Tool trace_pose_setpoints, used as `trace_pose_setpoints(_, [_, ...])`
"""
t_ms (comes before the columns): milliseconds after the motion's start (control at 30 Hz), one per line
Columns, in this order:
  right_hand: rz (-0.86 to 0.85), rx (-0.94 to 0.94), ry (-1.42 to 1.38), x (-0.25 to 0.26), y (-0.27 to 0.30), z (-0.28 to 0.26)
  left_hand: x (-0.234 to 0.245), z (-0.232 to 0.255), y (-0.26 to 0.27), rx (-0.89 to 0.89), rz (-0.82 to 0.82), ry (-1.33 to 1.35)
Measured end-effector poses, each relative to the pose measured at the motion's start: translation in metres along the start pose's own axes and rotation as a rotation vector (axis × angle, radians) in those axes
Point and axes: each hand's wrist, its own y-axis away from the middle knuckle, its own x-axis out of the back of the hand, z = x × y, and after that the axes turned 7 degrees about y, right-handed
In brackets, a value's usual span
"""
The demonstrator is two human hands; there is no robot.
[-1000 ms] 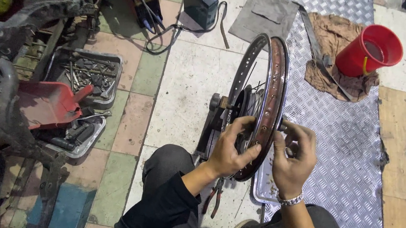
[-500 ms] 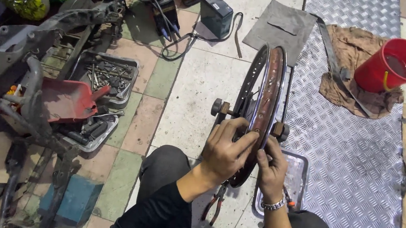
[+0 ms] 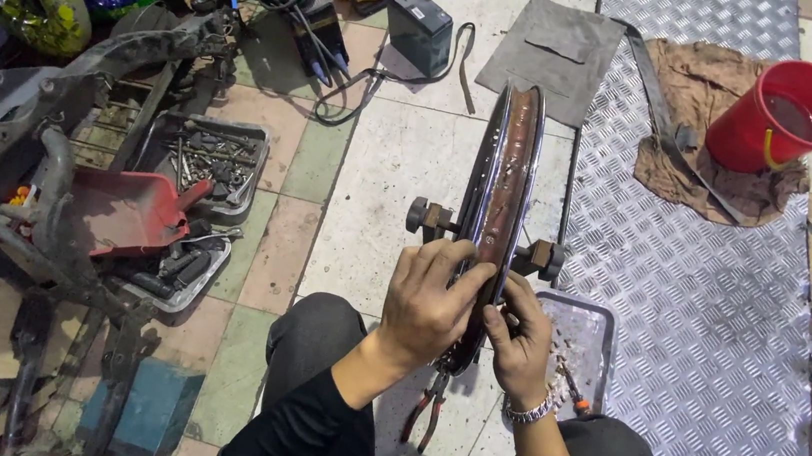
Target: Tightening and adjusting the spokes on a motorcycle wheel rim using a specialized tool.
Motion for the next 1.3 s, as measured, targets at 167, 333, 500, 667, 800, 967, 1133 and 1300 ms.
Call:
trace_pose_setpoints(167, [-0.009, 0.004, 0.039, 0.001, 0.0, -0.009, 0.006, 0.003, -0.01, -0.027, -0.024, -0.091])
trace_pose_setpoints(333, [-0.002, -0.002, 0.045, 0.001, 0.0, -0.011, 0.006, -0.003, -0.007, -0.052, -0.064, -0.08])
trace_pose_setpoints(500, [-0.008, -0.014, 0.042, 0.001, 0.003, -0.005, 0.007, -0.001, -0.003, -0.046, -0.099, -0.086])
trace_pose_setpoints(667, [-0.024, -0.037, 0.007, 0.002, 0.002, -0.012, 0.004, 0.0, -0.005, -0.05, -0.063, -0.142])
trace_pose_setpoints(800, [-0.018, -0.02, 0.035, 0.002, 0.002, -0.011, 0.009, -0.001, -0.005, -0.058, -0.101, -0.094])
trace_pose_setpoints(967, [-0.029, -0.02, 0.041, 0.003, 0.003, -0.009, 0.006, 0.002, -0.006, -0.056, -0.085, -0.132])
trace_pose_setpoints(1133, [-0.021, -0.034, 0.018, 0.002, 0.003, -0.012, 0.006, -0.001, -0.005, -0.064, -0.076, -0.15])
trace_pose_setpoints(1300, [-0.029, -0.071, -0.008, 0.003, 0.005, -0.005, 0.005, -0.002, 0.0, -0.07, -0.081, -0.13])
